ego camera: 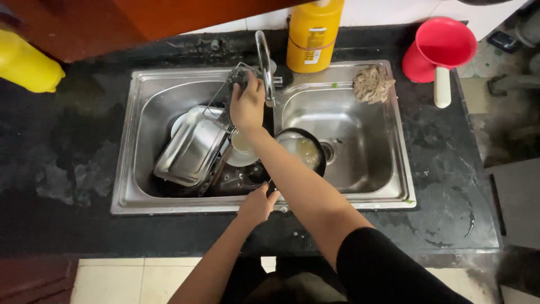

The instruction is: Washing and rinsing kitchen utensils and a frying pan in a sink.

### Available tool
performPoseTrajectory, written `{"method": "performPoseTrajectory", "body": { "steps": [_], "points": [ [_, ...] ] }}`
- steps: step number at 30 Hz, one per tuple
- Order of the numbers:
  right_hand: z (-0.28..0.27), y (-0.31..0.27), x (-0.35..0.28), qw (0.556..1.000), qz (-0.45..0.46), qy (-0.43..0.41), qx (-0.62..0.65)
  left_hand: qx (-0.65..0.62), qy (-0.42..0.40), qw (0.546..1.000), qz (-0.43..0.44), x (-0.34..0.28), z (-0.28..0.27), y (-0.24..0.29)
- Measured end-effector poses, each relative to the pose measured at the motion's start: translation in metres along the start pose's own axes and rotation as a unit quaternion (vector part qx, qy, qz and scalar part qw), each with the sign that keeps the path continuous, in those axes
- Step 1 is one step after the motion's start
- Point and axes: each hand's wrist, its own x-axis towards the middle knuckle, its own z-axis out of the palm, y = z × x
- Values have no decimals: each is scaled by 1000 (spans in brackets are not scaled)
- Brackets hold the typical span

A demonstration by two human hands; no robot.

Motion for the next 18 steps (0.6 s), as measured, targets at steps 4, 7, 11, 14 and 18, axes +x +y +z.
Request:
{"method": "performPoseTrajectory", "body": {
  "steps": [4,7,11,14,18],
  "points": [
    [-4,36,-16,985,49,-96,-137,-141,-88,986,30,9,13,-16],
    [-45,81,-51,990,-34,-40,-131,-291,-98,951,-29,11,7,-15],
    [-113,170,-64,979,65,54,-186,-218,-2,976,16,3,-2,1],
    [-148,256,-32,966,28,158,-204,58,40,996,54,-58,-61,74],
    [-184,304,40,954,3,203,-221,285,176,932,136,-63,-54,93]
  ]
}}
